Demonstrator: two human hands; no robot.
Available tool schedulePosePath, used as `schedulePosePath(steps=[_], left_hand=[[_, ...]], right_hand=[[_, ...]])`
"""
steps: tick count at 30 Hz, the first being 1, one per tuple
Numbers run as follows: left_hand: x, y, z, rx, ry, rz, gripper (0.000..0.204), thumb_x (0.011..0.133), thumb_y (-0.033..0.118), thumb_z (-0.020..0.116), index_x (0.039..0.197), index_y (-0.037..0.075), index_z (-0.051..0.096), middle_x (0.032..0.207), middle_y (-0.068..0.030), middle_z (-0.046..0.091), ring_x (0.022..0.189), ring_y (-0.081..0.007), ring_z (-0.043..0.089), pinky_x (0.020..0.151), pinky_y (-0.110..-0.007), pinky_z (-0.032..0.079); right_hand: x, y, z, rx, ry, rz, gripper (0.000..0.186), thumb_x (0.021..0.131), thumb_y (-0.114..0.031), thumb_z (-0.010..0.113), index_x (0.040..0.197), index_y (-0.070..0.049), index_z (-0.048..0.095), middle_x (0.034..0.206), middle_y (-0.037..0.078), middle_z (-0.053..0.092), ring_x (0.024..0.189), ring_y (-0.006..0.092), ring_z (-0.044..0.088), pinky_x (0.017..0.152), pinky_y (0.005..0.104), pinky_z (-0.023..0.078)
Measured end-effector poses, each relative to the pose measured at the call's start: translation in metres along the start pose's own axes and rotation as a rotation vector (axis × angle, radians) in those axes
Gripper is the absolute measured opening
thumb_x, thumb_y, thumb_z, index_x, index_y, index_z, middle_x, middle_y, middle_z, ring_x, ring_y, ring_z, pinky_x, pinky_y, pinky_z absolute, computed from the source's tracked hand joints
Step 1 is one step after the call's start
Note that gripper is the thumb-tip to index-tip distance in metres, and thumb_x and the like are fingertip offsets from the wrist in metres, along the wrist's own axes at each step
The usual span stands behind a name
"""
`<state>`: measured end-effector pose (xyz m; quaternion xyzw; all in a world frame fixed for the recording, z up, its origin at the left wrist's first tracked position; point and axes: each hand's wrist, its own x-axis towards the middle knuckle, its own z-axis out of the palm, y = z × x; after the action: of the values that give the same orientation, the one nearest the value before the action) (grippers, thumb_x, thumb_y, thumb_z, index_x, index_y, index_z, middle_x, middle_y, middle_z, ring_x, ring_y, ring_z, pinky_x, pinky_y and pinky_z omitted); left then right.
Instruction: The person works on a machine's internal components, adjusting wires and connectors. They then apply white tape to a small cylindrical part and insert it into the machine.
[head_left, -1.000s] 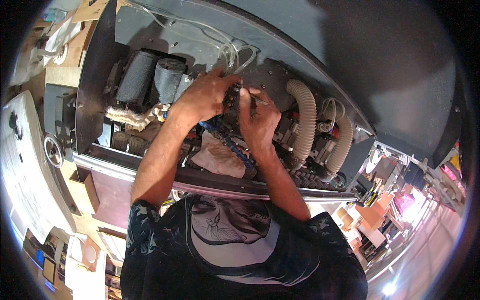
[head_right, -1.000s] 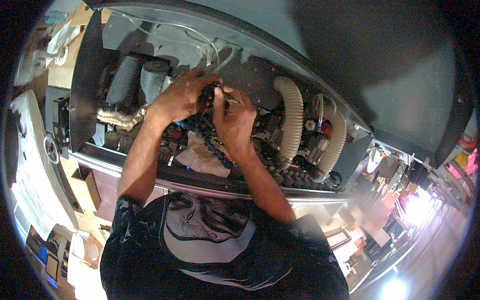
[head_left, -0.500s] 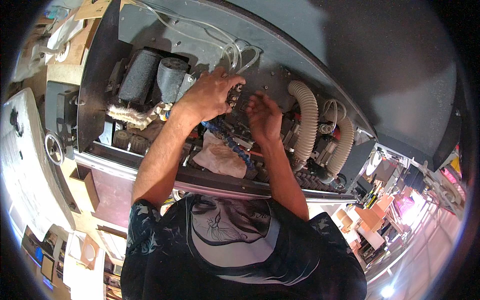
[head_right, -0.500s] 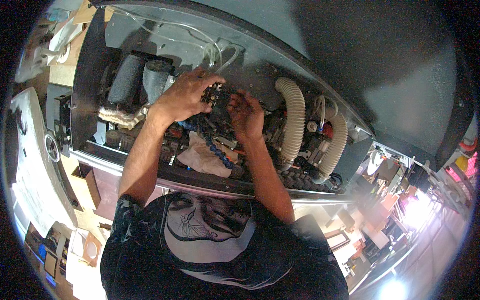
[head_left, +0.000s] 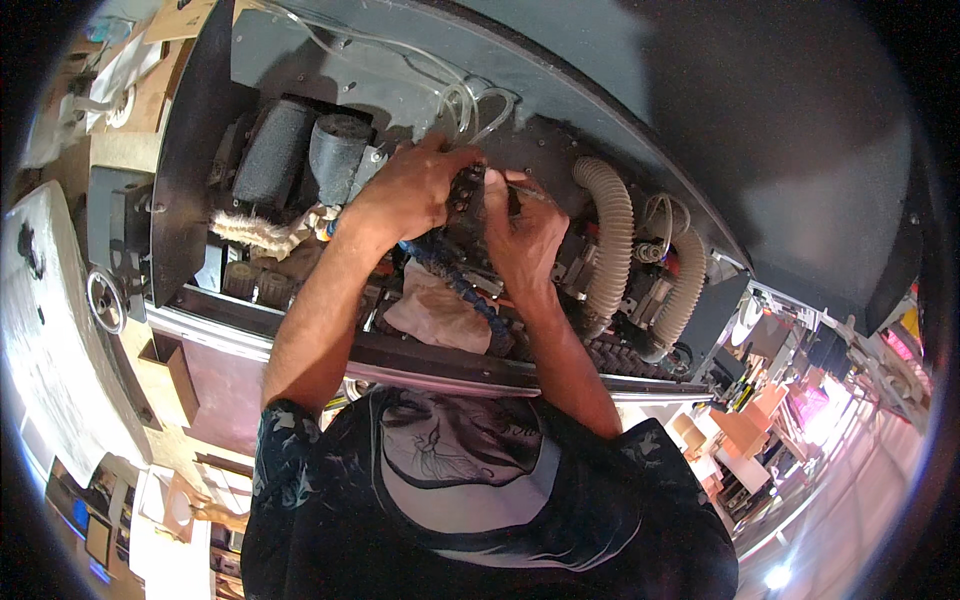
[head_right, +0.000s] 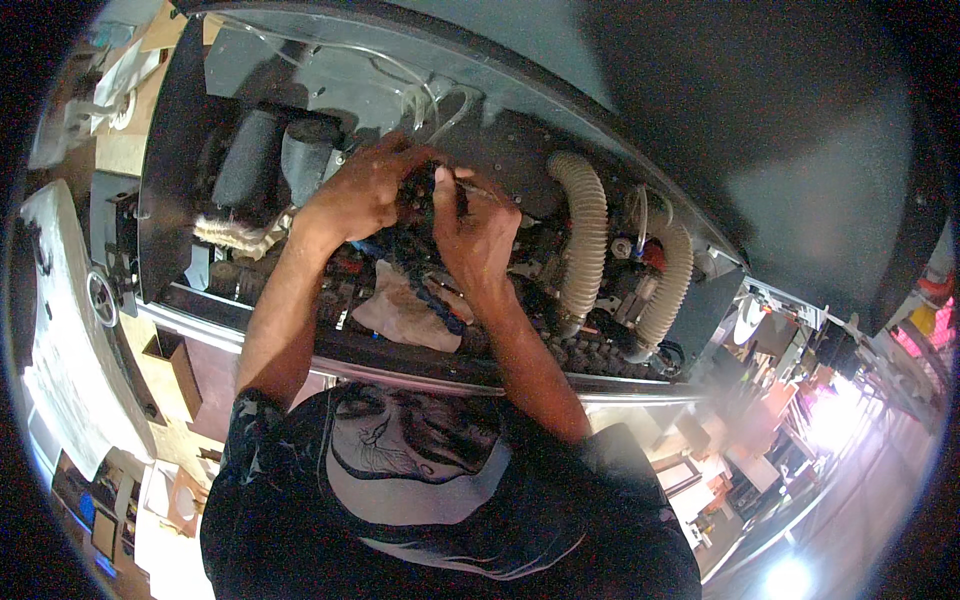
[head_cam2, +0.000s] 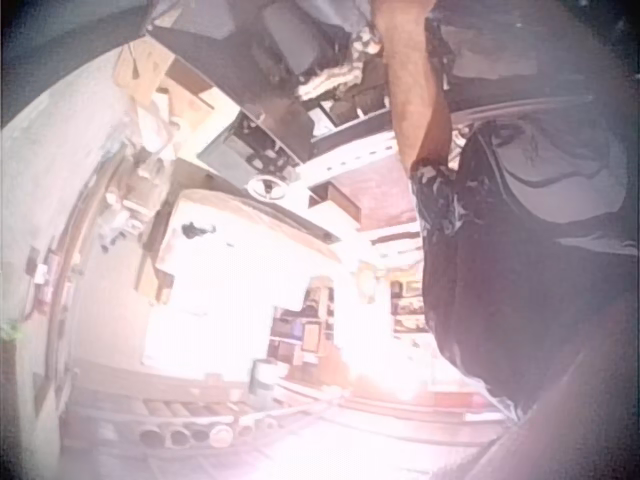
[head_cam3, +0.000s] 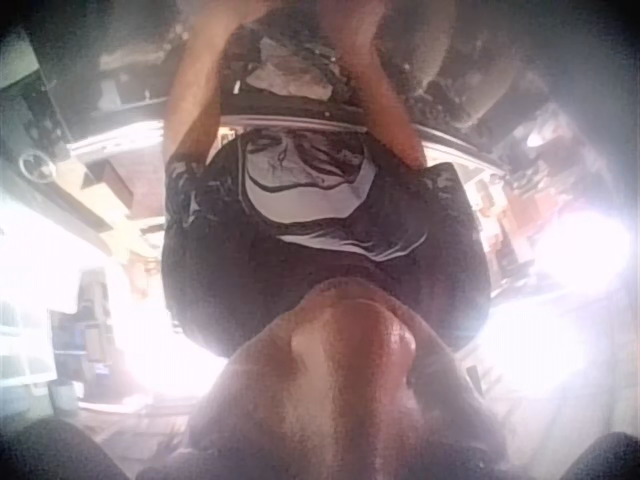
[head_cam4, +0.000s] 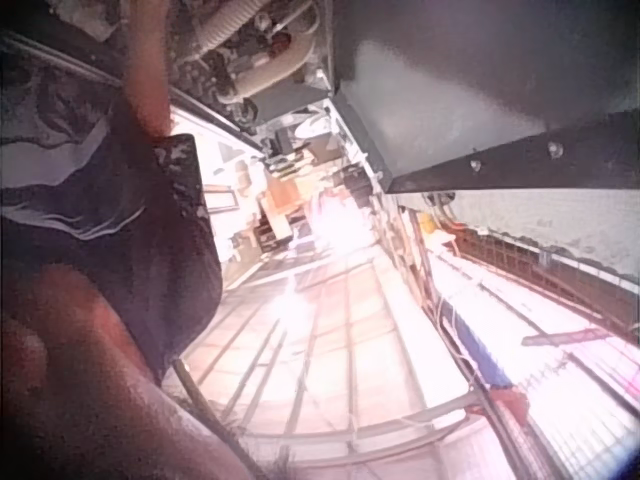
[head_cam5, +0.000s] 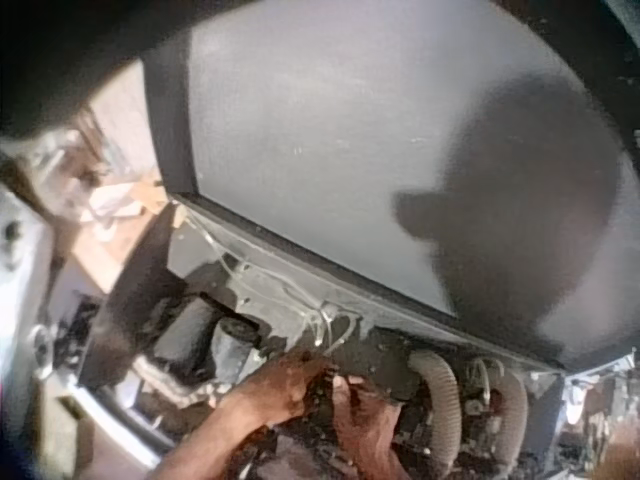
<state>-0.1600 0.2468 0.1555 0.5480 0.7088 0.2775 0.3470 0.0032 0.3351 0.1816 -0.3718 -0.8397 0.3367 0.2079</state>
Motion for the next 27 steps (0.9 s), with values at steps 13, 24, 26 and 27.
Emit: schedulePosePath(steps=[13,24,26,27], left_hand=[[0.000,-0.001,0.004,0.003,0.035,0.035,0.072,0.069,0.011,0.088,0.136,0.013,0.060,0.119,-0.0215,0.067,0.120,-0.0438,0.060,0.100,-0.053,0.051],[0.000,-0.004,0.007,0.040,0.026,0.026,0.071,0.073,0.011,0.085,0.138,0.014,0.059,0.120,-0.0221,0.067,0.119,-0.0443,0.061,0.101,-0.055,0.050],[-0.001,-0.003,0.008,0.049,0.028,0.018,0.071,0.073,0.011,0.085,0.139,0.013,0.059,0.122,-0.0219,0.067,0.119,-0.0447,0.060,0.101,-0.056,0.050],[-0.001,-0.002,0.006,0.042,0.029,0.010,0.071,0.073,0.012,0.085,0.139,0.013,0.059,0.122,-0.0222,0.066,0.120,-0.0449,0.060,0.102,-0.056,0.050]], right_hand=[[-0.026,0.062,0.011,1.169,0.082,0.791,0.029,0.106,-0.024,0.060,0.116,0.001,0.069,0.099,0.013,0.075,0.086,0.0209,0.071,0.080,0.0375,0.058],[-0.024,0.026,0.012,0.764,0.129,0.580,0.027,0.105,-0.022,0.066,0.108,0.003,0.073,0.097,0.012,0.077,0.080,0.0191,0.071,0.070,0.0356,0.058],[-0.016,0.015,0.009,0.292,0.085,0.224,0.027,0.103,-0.022,0.070,0.099,0.004,0.074,0.088,0.011,0.078,0.069,0.0189,0.070,0.065,0.0360,0.056],[-0.012,0.010,0.006,0.055,0.065,0.046,0.028,0.102,-0.021,0.071,0.095,0.005,0.075,0.084,0.011,0.078,0.064,0.0188,0.069,0.062,0.0363,0.055]])
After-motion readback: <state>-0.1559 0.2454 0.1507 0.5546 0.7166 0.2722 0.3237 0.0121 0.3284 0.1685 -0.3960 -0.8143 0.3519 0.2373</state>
